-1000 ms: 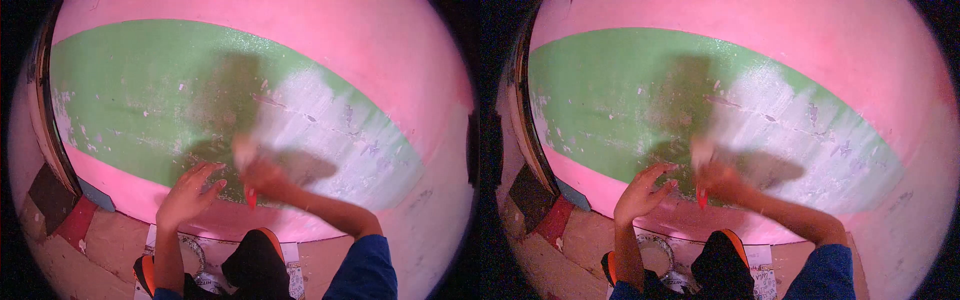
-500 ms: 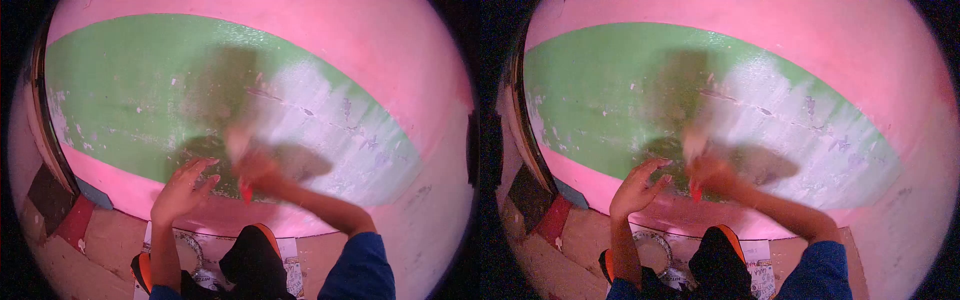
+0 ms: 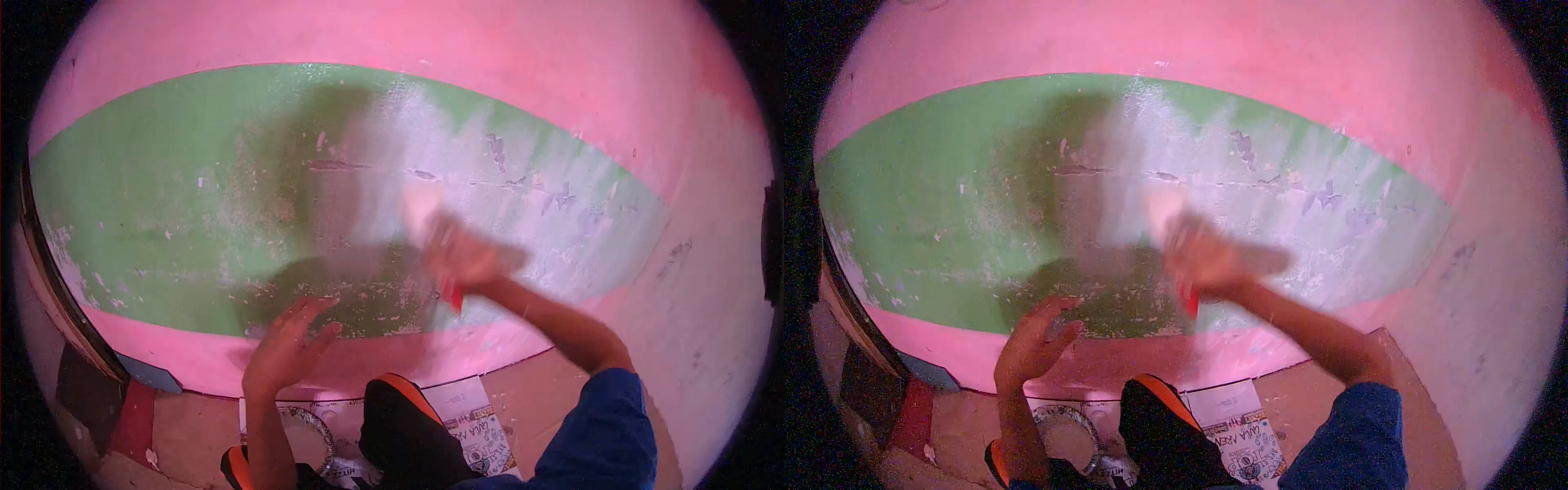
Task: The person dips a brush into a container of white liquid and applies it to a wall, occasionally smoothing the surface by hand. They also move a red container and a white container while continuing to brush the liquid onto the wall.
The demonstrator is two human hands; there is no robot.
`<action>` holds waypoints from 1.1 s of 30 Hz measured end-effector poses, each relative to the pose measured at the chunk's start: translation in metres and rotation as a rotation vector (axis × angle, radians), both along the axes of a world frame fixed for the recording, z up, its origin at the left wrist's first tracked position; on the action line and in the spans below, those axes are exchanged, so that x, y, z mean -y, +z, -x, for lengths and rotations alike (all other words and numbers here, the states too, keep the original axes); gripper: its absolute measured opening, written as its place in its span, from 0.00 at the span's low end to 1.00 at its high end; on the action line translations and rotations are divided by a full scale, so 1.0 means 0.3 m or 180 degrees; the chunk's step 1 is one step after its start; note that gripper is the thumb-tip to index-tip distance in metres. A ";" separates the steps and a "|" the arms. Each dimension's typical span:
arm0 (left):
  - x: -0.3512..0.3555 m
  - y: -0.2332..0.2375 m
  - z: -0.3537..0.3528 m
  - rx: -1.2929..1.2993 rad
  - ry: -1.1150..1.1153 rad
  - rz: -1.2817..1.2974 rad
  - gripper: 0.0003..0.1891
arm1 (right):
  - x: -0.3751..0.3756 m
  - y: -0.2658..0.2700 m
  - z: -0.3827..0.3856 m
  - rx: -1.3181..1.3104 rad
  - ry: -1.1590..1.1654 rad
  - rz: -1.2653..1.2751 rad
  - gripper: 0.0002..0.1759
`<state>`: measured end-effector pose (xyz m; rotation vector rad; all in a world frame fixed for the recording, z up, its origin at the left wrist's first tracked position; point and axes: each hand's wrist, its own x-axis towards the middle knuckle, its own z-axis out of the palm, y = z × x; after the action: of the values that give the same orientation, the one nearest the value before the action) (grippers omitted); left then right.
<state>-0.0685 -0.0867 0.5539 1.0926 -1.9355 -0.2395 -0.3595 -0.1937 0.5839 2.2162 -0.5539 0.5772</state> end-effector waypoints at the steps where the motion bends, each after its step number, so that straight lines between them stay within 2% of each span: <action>1: 0.002 0.003 0.020 0.0138 -0.0010 0.0004 0.16 | -0.034 -0.052 -0.006 -0.0295 0.0318 -0.0490 0.12; 2: 0.003 0.004 0.041 0.0278 -0.0018 -0.0004 0.16 | -0.074 -0.097 -0.018 -0.0583 0.0591 -0.1037 0.11; 3: 0.001 0.000 0.060 0.0299 -0.0012 -0.0009 0.16 | -0.086 -0.075 -0.005 -0.0816 0.0180 -0.2283 0.13; 5: 0.009 -0.003 0.092 0.0315 -0.0256 -0.0113 0.16 | 0.029 0.045 0.082 -0.0224 -0.0224 -0.2153 0.10; 6: 0.015 -0.006 0.104 0.0336 -0.0265 -0.0111 0.16 | -0.104 0.259 0.062 0.1171 -0.0014 -0.2042 0.06; 7: 0.022 -0.009 0.114 0.0381 -0.0328 -0.0249 0.16 | -0.004 0.361 0.135 0.1390 0.0796 -0.1719 0.10; 8: 0.034 -0.011 0.124 0.0423 -0.0390 -0.0378 0.16 | -0.039 0.495 0.162 0.1841 0.0929 -0.1209 0.10; 9: 0.045 -0.020 0.134 0.0438 -0.0409 -0.0388 0.16 | -0.027 0.622 0.221 0.1986 0.0500 -0.0024 0.09; 10: 0.053 -0.034 0.138 0.0528 -0.0376 -0.0358 0.16 | -0.087 0.703 0.201 0.2275 0.0582 0.0615 0.08; 11: 0.061 -0.040 0.140 0.0620 -0.0337 -0.0311 0.16 | -0.070 0.673 0.218 0.2330 0.0255 0.0661 0.08; 13: 0.072 -0.046 0.153 0.0560 -0.0433 -0.0304 0.16 | 0.214 0.391 0.325 0.2412 0.1757 -0.1333 0.11; 14: 0.074 -0.050 0.162 0.0493 -0.0515 -0.0307 0.16 | 0.105 0.226 0.247 0.0839 -0.0062 0.0614 0.13; 16: 0.077 -0.051 0.185 0.0567 -0.0481 -0.0440 0.16 | 0.020 -0.068 0.154 -0.0110 0.0164 -0.0650 0.17; 18: 0.071 -0.052 0.204 0.0662 -0.0460 -0.0581 0.16 | -0.049 -0.111 0.146 -0.1165 0.0011 -0.2754 0.14; 20: 0.069 -0.062 0.207 0.0759 -0.0489 -0.0544 0.16 | 0.102 -0.085 0.296 0.0668 0.0597 -0.3234 0.07; 21: 0.078 -0.067 0.208 0.0763 -0.0530 -0.0522 0.16 | 0.012 0.184 0.305 0.0752 0.0364 -0.1857 0.06; 22: 0.083 -0.076 0.203 0.0746 -0.0545 -0.0533 0.16 | 0.005 0.326 0.360 0.1084 0.0792 -0.2056 0.07; 24: 0.104 -0.080 0.208 0.0738 -0.0584 -0.0570 0.16 | -0.090 0.543 0.403 0.1202 0.0349 -0.0351 0.05; 25: 0.105 -0.085 0.206 0.0766 -0.0460 -0.0649 0.16 | -0.061 0.529 0.435 0.1234 0.0321 -0.0395 0.05; 27: 0.104 -0.089 0.211 0.0821 -0.0351 -0.0768 0.16 | 0.051 0.429 0.512 0.2525 0.0068 -0.0560 0.08; 30: 0.100 -0.085 0.229 0.0770 -0.0451 -0.0808 0.17 | 0.049 0.026 0.494 0.1052 -0.0712 0.0604 0.13; 31: 0.097 -0.083 0.235 0.0869 -0.0403 -0.0658 0.17 | 0.045 -0.170 0.479 0.1051 -0.0567 0.0508 0.15; 32: 0.088 -0.087 0.243 0.0949 -0.0347 -0.0518 0.17 | -0.015 -0.230 0.451 0.0848 0.0090 -0.0440 0.14; 33: 0.075 -0.097 0.244 0.0948 -0.0357 -0.0567 0.17 | -0.036 -0.241 0.465 0.0850 0.0081 -0.0490 0.14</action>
<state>-0.1418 -0.1092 0.5248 1.1900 -2.2798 -0.3316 -0.4991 -0.1829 0.5115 2.3077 -0.7290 0.8780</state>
